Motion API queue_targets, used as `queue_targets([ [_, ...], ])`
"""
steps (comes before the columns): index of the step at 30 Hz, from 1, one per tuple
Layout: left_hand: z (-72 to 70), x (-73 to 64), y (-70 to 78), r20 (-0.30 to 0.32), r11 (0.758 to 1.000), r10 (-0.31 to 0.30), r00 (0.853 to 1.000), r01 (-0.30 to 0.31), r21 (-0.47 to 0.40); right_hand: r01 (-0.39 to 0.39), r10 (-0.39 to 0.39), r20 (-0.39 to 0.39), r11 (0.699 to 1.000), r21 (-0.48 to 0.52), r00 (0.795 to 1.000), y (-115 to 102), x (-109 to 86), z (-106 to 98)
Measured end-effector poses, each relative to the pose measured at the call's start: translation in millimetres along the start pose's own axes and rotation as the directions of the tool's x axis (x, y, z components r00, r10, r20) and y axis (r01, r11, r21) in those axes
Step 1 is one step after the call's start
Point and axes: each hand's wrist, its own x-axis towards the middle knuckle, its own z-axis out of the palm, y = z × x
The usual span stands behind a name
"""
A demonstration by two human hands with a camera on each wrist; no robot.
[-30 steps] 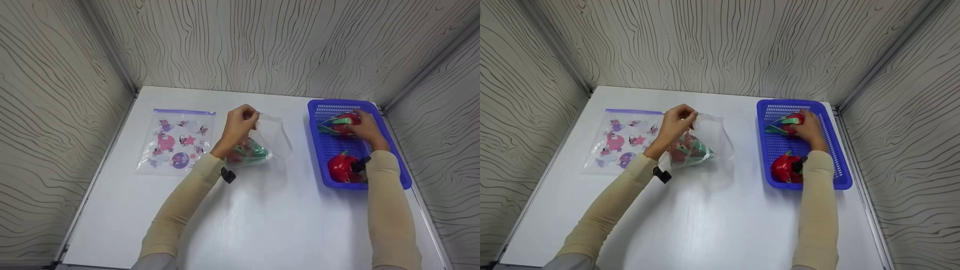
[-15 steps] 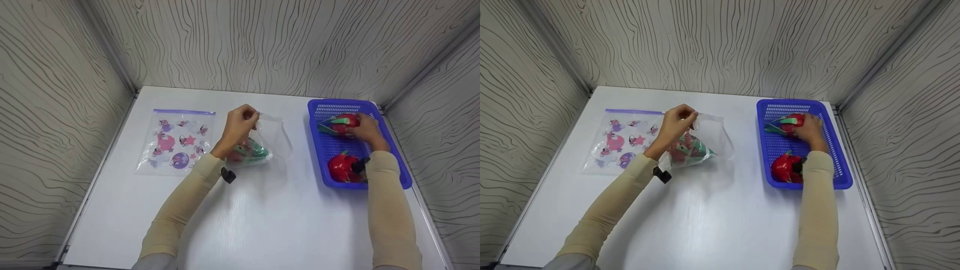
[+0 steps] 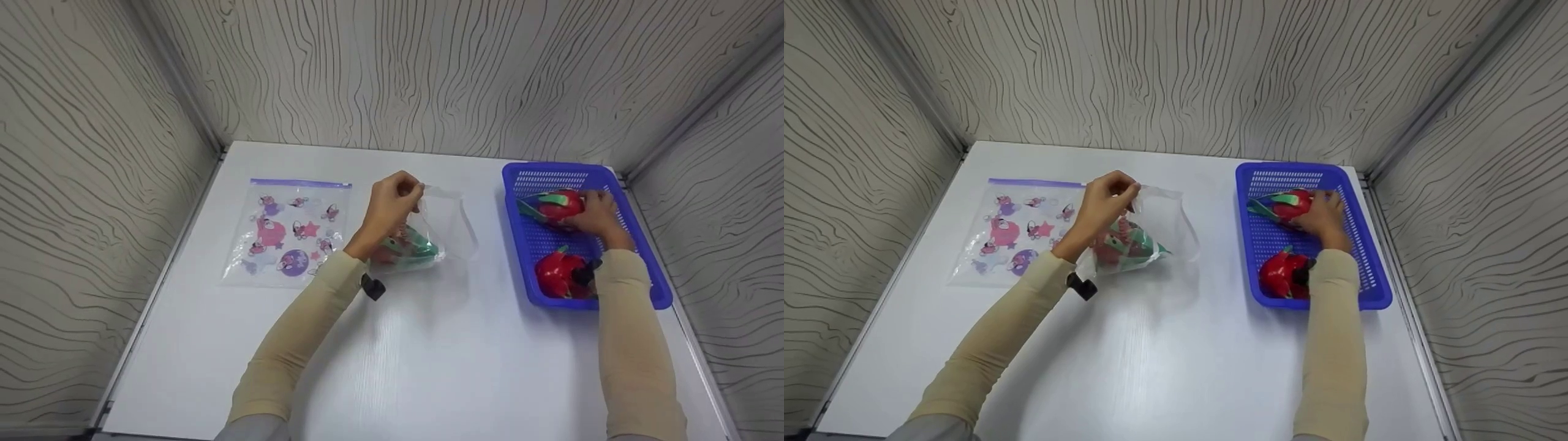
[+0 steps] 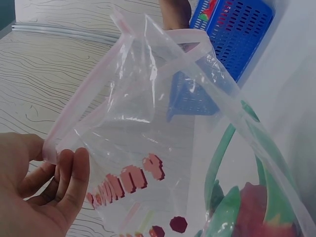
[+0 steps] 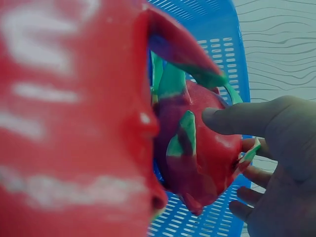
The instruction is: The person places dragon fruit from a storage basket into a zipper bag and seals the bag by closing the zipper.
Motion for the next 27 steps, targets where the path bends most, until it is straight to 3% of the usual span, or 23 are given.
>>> queue_targets([
  [7, 0.1, 0.6, -0.8, -0.004, 1.0, 0.002, 1.0, -0.002, -0.002, -0.031, 0.023, 0.074, 0.994, 0.108, 0.997, 2, -0.4, 4],
  [15, -0.1, -0.1, -0.2, -0.002, 1.0, -0.015, 1.0, 0.015, -0.007, -0.041, 0.037, 0.066, 0.997, 0.06, 0.997, 9, 2.0, 7],
  [21, -0.1, 0.0, -0.4, 0.005, 1.0, 0.002, 1.0, -0.002, -0.023, -0.061, 0.064, 0.061, 0.997, -0.045, 0.996, 12, 1.6, 10],
  [27, 0.5, -1.0, -0.4, 0.004, 1.0, -0.027, 1.0, 0.027, -0.014, -0.081, 0.076, 0.124, 0.996, 0.04, 0.989, 13, -0.5, 11],
])
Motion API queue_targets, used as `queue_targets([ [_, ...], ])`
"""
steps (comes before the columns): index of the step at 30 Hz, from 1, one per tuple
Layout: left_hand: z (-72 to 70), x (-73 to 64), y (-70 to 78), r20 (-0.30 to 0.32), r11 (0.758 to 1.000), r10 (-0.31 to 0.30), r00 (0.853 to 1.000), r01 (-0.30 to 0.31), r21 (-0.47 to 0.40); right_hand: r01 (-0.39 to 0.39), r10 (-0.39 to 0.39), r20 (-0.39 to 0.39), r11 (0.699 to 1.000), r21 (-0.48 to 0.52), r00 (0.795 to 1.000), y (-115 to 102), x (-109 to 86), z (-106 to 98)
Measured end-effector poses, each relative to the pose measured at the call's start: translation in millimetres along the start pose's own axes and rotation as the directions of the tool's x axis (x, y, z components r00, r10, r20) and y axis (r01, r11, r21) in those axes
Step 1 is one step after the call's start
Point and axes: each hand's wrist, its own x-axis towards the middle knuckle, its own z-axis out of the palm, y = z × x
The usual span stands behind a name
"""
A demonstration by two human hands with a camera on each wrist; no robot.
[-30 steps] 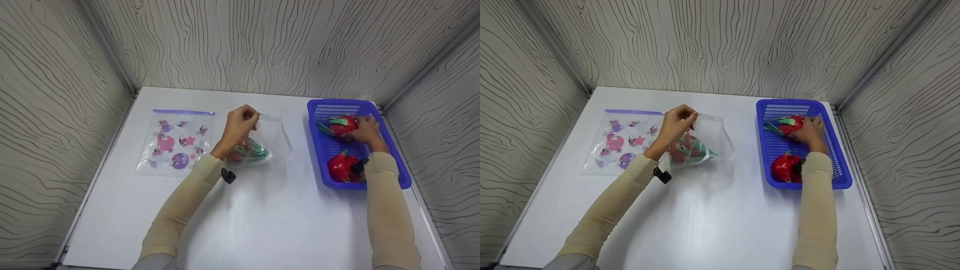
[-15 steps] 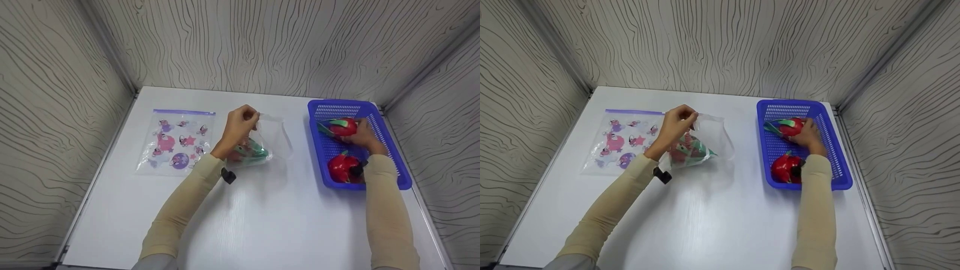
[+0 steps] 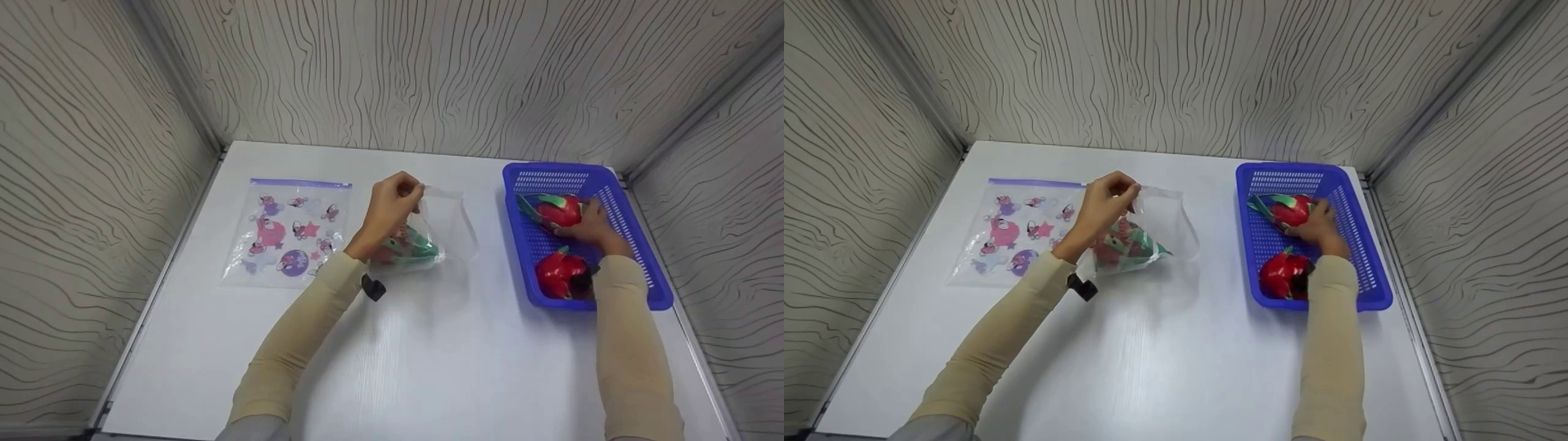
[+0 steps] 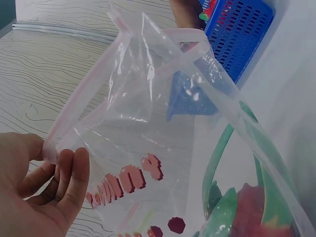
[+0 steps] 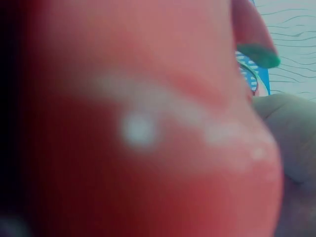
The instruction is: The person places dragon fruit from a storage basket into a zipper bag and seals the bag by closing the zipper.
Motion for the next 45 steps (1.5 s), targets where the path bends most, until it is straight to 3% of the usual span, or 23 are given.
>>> queue_targets([
  [6, 0.0, -0.1, 0.2, 0.001, 1.0, -0.016, 1.0, 0.016, 0.0, -0.039, 0.034, 0.054, 0.995, 0.087, 0.998, -0.5, -3.1, 1.7],
  [15, -0.8, 0.5, 0.0, 0.0, 1.0, -0.006, 1.0, 0.006, -0.001, -0.087, 0.078, 0.114, 0.993, 0.076, 0.99, 0.6, -2.0, -0.9],
  [24, -2.9, -0.5, -0.2, 0.005, 1.0, 0.009, 1.0, -0.009, -0.015, -0.072, 0.054, 0.135, 0.989, 0.13, 0.989, 5.7, 3.7, -1.1],
  [45, -2.1, 0.4, -0.8, 0.001, 1.0, 0.002, 1.0, -0.002, -0.026, -0.071, 0.07, 0.052, 0.997, 0.027, 0.996, 1.5, 1.8, -3.5],
])
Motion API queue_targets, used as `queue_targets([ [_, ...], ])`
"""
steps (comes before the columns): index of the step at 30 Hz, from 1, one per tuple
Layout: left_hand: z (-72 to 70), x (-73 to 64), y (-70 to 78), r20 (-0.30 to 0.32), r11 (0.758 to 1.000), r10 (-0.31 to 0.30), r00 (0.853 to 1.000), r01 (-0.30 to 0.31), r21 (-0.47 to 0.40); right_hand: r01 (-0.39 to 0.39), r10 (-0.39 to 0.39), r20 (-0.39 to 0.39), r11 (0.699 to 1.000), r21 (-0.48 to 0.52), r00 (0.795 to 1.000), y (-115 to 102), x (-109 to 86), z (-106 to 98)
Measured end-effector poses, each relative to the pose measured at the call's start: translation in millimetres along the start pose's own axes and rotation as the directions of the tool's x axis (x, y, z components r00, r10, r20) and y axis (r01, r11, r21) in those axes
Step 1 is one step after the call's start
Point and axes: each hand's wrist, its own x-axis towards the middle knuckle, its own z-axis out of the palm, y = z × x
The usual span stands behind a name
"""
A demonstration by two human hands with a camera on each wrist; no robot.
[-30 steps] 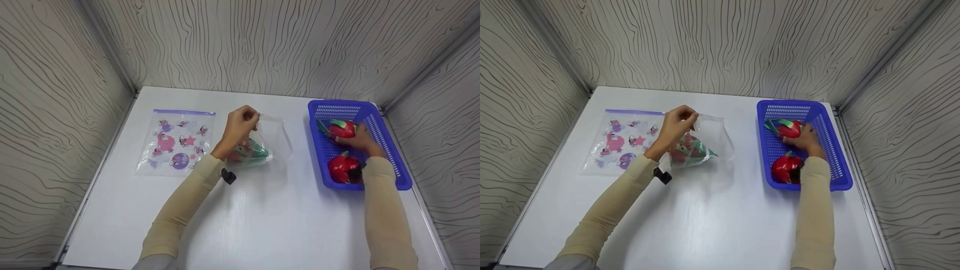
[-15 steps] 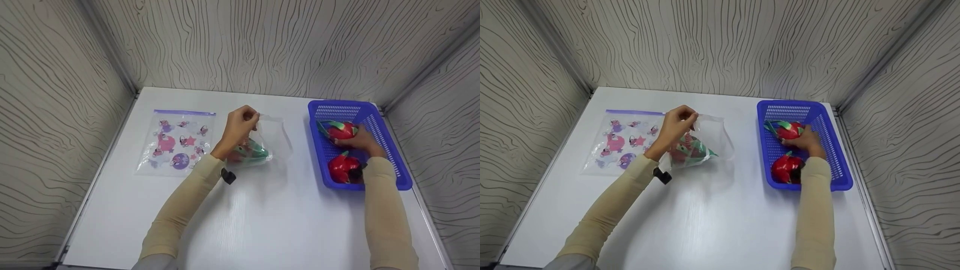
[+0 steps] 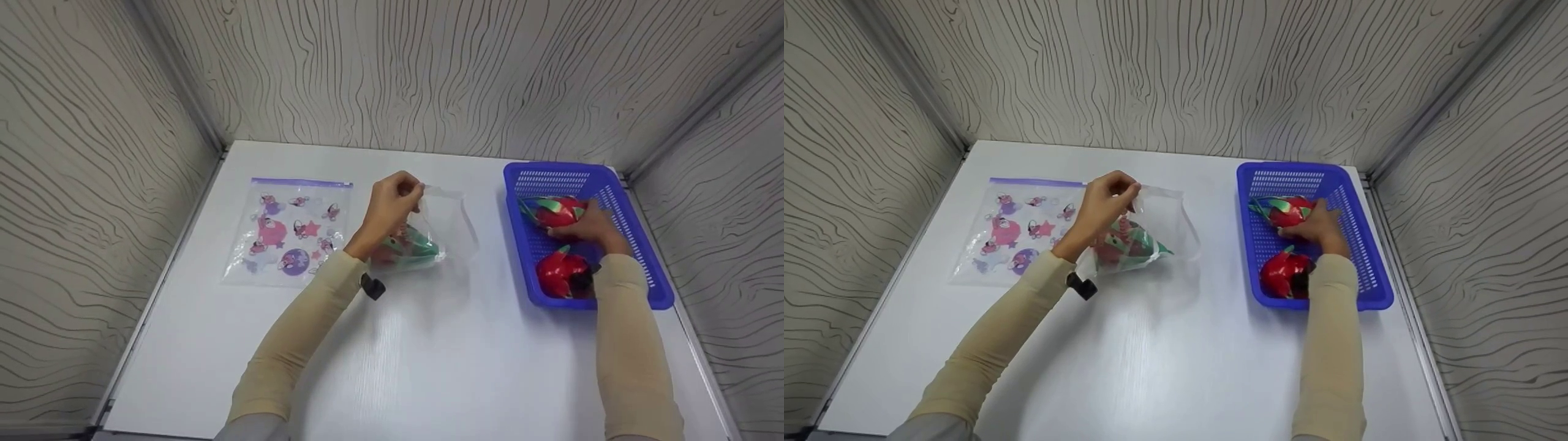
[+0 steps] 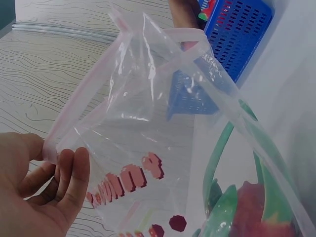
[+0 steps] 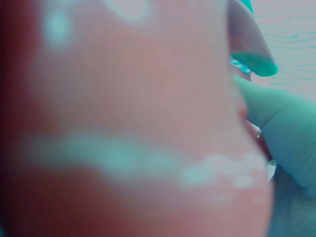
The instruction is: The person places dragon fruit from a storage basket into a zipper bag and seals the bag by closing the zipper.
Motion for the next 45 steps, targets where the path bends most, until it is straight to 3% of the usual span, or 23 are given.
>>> queue_targets([
  [3, -0.6, -0.5, -0.1, -0.002, 1.0, -0.011, 1.0, 0.011, -0.003, 0.013, -0.014, -0.015, 1.0, -0.013, 1.0, -3, -2.4, 0],
  [10, -1.5, -1.1, 0.3, -0.004, 0.999, 0.031, 1.0, -0.031, 0.018, 0.081, -0.081, -0.064, 0.997, -0.002, 0.995, -11, -5.4, 1],
  [17, -1.8, -1.5, 0.9, -0.005, 1.0, 0.009, 1.0, -0.009, 0.014, 0.13, -0.129, -0.075, 0.992, 0.006, 0.989, -17, -4.8, 2],
  [27, -2.9, -0.9, 0.6, -0.007, 1.0, -0.009, 1.0, 0.009, 0.011, 0.131, -0.13, -0.099, 0.991, 0.005, 0.986, -23, -4.5, 5],
  [32, -3.6, -1.1, 1.7, -0.002, 1.0, -0.02, 1.0, 0.02, 0.007, 0.168, -0.165, -0.132, 0.986, 0.012, 0.978, -27, -6.9, 6],
  [38, -5.1, -1.4, 2.3, -0.001, 1.0, 0.012, 1.0, -0.012, 0.003, 0.206, -0.206, -0.18, 0.978, -0.019, 0.962, -33, -6.7, 6],
  [45, -4.8, -2.7, 1.3, 0.002, 1.0, 0.005, 1.0, -0.005, 0.012, 0.197, -0.191, -0.191, 0.98, 0.012, 0.963, -33, -9.0, 10],
])
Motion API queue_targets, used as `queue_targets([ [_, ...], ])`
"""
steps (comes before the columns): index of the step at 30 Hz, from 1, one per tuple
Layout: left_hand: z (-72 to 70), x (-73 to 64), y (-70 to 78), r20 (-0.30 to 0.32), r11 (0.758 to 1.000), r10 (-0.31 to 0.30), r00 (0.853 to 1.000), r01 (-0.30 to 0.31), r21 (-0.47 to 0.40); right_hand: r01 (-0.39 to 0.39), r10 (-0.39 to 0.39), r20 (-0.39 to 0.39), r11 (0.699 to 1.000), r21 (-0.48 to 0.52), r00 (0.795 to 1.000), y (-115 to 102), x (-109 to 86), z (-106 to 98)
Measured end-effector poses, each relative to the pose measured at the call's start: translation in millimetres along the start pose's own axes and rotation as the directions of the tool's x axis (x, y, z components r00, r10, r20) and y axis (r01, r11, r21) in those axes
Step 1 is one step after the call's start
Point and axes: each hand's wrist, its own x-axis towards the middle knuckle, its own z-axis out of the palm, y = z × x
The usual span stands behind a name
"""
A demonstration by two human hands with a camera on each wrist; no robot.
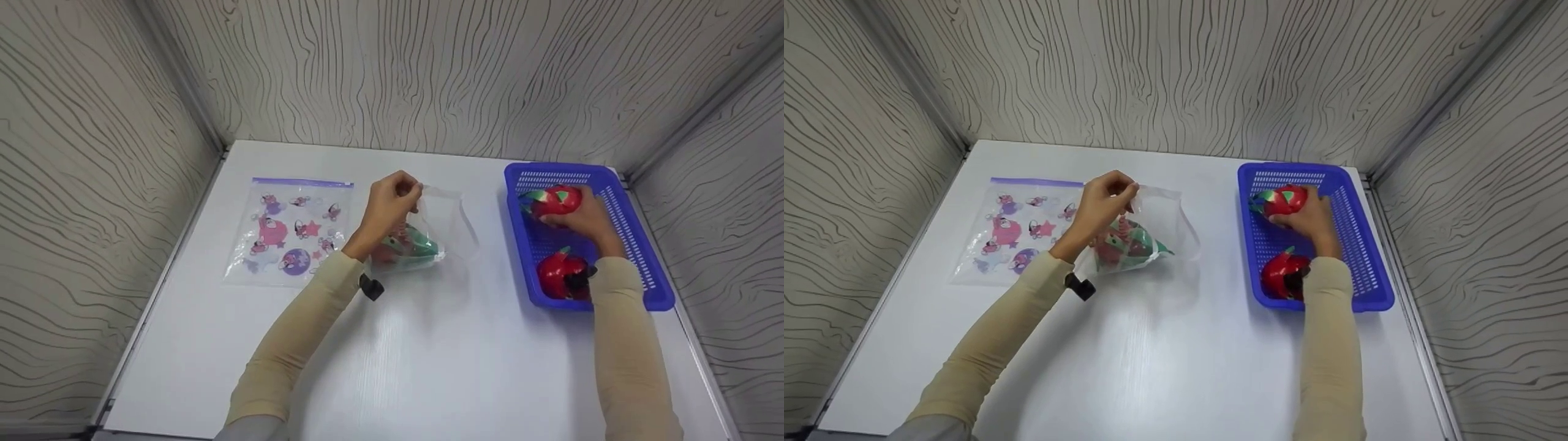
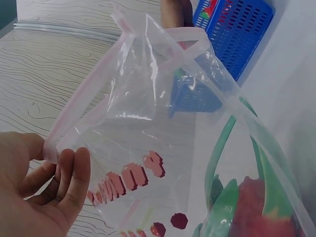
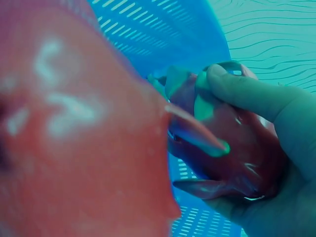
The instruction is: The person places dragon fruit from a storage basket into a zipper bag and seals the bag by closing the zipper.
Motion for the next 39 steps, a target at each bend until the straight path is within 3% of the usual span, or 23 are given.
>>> queue_targets([
  [18, -0.1, 1.3, 1.8, -0.002, 1.0, -0.023, 1.0, 0.023, 0.006, -0.02, 0.021, -0.092, 1.0, 0.018, 0.996, -8, -9.5, 8],
  [25, -1.6, 3.6, 3.7, -0.021, 1.0, 0.014, 1.0, -0.013, 0.022, 0.01, -0.007, -0.153, 1.0, 0.017, 0.988, -14, -14.4, 7],
  [39, -3.9, 7.4, 4.6, -0.018, 1.0, -0.015, 1.0, 0.015, -0.009, 0.04, -0.022, -0.227, 0.996, 0.077, 0.974, -26, -25.0, 1],
])
